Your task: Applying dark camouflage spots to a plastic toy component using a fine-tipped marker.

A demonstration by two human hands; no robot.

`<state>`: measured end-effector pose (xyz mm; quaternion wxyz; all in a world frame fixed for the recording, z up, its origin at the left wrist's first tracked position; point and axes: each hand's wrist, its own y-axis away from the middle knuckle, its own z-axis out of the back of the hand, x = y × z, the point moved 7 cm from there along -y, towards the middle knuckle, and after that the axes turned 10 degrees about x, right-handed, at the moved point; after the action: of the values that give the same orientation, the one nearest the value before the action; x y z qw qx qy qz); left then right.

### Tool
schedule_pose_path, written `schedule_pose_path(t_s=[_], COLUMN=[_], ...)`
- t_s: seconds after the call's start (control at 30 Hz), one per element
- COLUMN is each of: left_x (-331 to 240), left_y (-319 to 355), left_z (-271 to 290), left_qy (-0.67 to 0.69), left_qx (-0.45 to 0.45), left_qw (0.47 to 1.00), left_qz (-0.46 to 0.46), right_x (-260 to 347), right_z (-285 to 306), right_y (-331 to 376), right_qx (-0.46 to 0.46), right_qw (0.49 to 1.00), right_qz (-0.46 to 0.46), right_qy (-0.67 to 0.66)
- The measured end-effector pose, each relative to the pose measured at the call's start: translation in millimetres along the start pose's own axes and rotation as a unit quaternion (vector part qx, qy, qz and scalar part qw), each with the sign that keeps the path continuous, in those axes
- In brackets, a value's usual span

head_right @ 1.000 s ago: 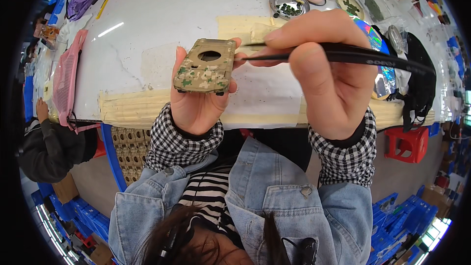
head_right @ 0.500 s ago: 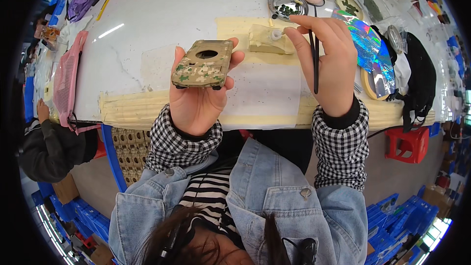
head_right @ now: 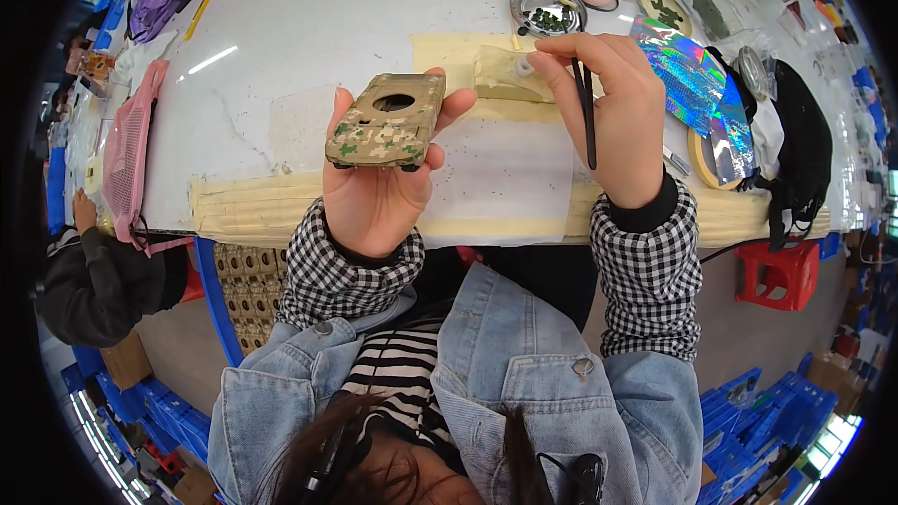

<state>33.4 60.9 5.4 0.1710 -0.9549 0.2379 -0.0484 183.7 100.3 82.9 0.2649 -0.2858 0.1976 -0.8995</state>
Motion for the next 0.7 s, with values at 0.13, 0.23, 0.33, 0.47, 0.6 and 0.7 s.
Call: schedule_pose_path(t_s=[0.13, 0.23, 0.33, 0.47, 0.6, 0.7], left_x=[-0.7, -0.1, 1.3, 2.2, 4.8, 3.4], left_y=[-0.1, -1.1, -1.0, 0.1, 0.2, 4.3], left_z=[-0.2, 0.1, 0.3, -1.7, -3.2, -0.6], left_qy=[-0.013, -0.015, -0.023, -0.036, -0.056, -0.035], left_qx=[-0.004, 0.003, 0.009, -0.003, -0.044, -0.054], left_qw=[1.0, 1.0, 1.0, 0.999, 0.997, 0.998], left_qz=[0.002, 0.007, 0.014, 0.027, 0.035, 0.014], right_x=[-1.0, 5.3, 16.6, 40.1, 48.8, 52.6], right_z=[1.7, 13.7, 27.2, 29.8, 1.5, -8.7], right_y=[1.2, 1.4, 3.8, 5.6, -0.5, -1.8], right_qx=[-0.004, -0.047, -0.111, -0.049, 0.019, 0.063], right_qw=[1.0, 0.999, 0.991, 0.974, 0.912, 0.883], right_qz=[0.0, 0.007, 0.029, 0.053, 0.011, -0.035], right_qy=[0.002, 0.002, -0.069, -0.214, -0.409, -0.464])
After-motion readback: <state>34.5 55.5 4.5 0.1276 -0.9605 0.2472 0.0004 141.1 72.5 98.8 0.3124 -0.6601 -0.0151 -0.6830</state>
